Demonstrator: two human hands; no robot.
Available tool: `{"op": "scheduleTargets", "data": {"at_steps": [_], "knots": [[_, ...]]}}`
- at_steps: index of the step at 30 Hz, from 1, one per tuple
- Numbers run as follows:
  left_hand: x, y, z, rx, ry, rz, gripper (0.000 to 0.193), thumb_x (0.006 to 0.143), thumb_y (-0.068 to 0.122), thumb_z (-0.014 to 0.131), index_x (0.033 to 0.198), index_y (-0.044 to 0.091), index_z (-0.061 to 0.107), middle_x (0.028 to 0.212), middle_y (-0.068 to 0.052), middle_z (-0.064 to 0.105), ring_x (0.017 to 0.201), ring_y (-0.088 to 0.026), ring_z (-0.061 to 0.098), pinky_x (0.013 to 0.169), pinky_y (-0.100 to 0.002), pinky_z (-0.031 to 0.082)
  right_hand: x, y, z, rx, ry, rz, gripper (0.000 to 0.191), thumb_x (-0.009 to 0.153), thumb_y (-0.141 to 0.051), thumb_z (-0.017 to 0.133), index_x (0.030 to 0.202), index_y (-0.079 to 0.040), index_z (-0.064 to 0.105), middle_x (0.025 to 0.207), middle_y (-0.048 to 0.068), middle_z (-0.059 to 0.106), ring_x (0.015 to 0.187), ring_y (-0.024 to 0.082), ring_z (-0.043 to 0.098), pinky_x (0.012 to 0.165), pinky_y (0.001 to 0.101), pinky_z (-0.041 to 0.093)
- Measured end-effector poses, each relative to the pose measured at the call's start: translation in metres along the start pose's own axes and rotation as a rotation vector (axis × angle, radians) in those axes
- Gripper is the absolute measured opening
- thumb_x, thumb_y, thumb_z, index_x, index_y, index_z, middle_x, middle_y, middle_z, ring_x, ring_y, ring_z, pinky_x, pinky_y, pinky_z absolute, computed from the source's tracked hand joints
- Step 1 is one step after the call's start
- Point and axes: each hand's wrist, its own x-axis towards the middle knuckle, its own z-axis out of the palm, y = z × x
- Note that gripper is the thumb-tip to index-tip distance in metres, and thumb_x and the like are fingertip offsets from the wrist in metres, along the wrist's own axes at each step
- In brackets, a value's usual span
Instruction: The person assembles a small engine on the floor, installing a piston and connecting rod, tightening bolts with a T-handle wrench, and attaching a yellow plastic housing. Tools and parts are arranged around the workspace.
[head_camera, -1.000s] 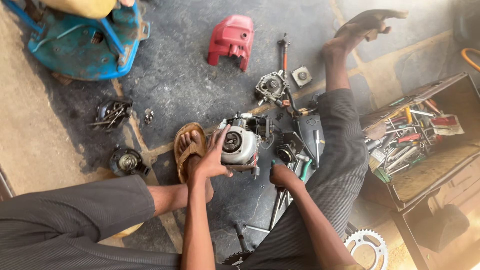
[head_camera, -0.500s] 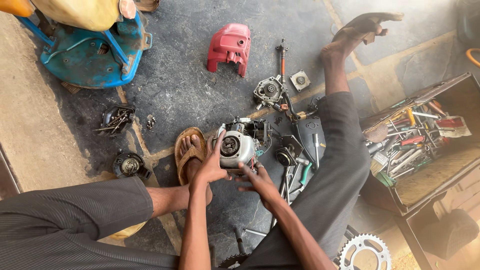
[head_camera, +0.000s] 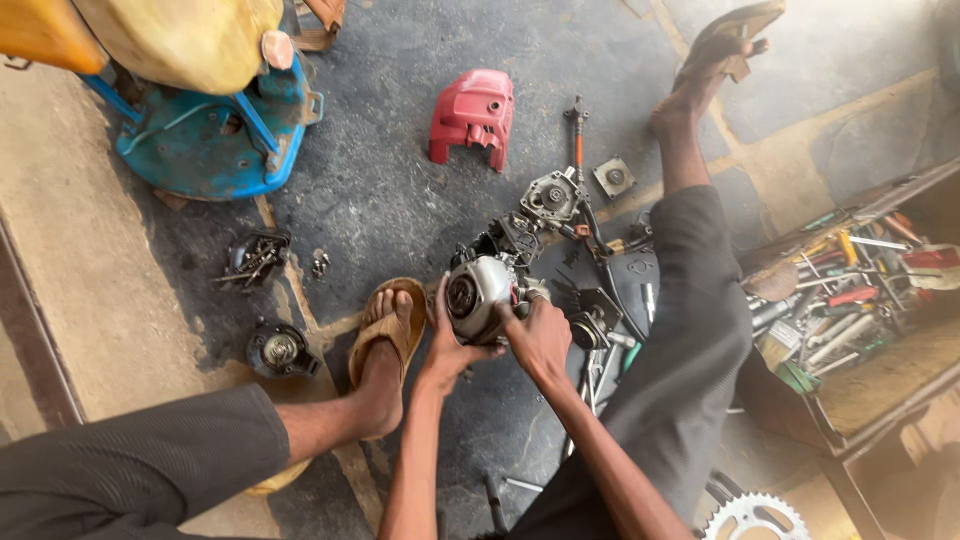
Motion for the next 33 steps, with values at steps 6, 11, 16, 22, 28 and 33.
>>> {"op": "scheduleTargets", "data": {"at_steps": [6,11,16,22,28,33], "knots": [[0.02,-0.059,0.002,-0.453,-0.043,-0.049,0.123,0.07,-0.006,0.078,0.165,0.033,0.009,0.156,-0.014,0.041,0.128,-0.026,0.053,0.078,-0.034,0.059,0.004,-0.027,0.017,-0.206,0.104,-0.393,0.04,0.092,-0.038,0.067,0.081,0.0,0.067,0.075,0.021,0.068,0.068,0.04,0.07,0.066,0.05,0.055],[0.028,-0.09,0.003,-0.671,-0.291,-0.029,0.076,0.101,0.008,0.077,0.161,-0.006,0.032,0.143,-0.023,0.044,0.115,-0.022,0.057,0.085,-0.032,0.056,0.012,-0.026,0.049,-0.393,0.044,-0.504,0.038,0.089,-0.029,0.068,0.109,0.003,0.062,0.09,0.016,0.065,0.081,0.031,0.067,0.073,0.047,0.054],[0.02,-0.082,0.016,-0.387,-0.179,-0.077,0.075,0.097,0.036,0.068,0.157,0.008,0.033,0.146,-0.013,0.049,0.12,-0.021,0.057,0.096,-0.039,0.055,0.021,-0.013,0.081,-0.61,-0.044,-0.719,0.079,0.075,-0.028,0.078,0.139,0.007,0.05,0.118,0.02,0.057,0.103,0.029,0.055,0.084,0.0437,0.05],[0.003,-0.09,0.01,-0.392,0.242,-0.277,0.061,0.099,0.031,0.058,0.15,0.015,0.029,0.142,-0.007,0.05,0.129,-0.022,0.053,0.105,-0.04,0.049,0.011,0.02,0.112,-0.498,-0.264,-0.648,0.07,0.088,-0.028,0.072,0.149,-0.008,0.045,0.124,0.019,0.053,0.114,0.036,0.052,0.08,0.0484,0.049],[-0.002,-0.12,0.013,-0.339,0.526,-0.412,0.042,0.096,0.024,0.061,0.133,0.009,0.047,0.13,-0.011,0.06,0.117,-0.025,0.061,0.098,-0.041,0.052,-0.007,0.06,0.126,-0.557,-0.277,-0.722,0.069,0.081,-0.017,0.064,0.147,-0.011,0.045,0.139,0.019,0.049,0.124,0.04,0.049,0.085,0.0541,0.049],[-0.014,-0.129,0.012,-0.136,0.847,-0.526,0.029,0.094,0.019,0.064,0.119,0.004,0.061,0.119,-0.014,0.069,0.107,-0.028,0.067,0.091,-0.042,0.054,-0.006,0.068,0.135,-0.503,-0.044,-0.887,0.066,0.079,-0.019,0.065,0.142,-0.007,0.048,0.136,0.022,0.05,0.124,0.044,0.048,0.096,0.0591,0.044]]}}
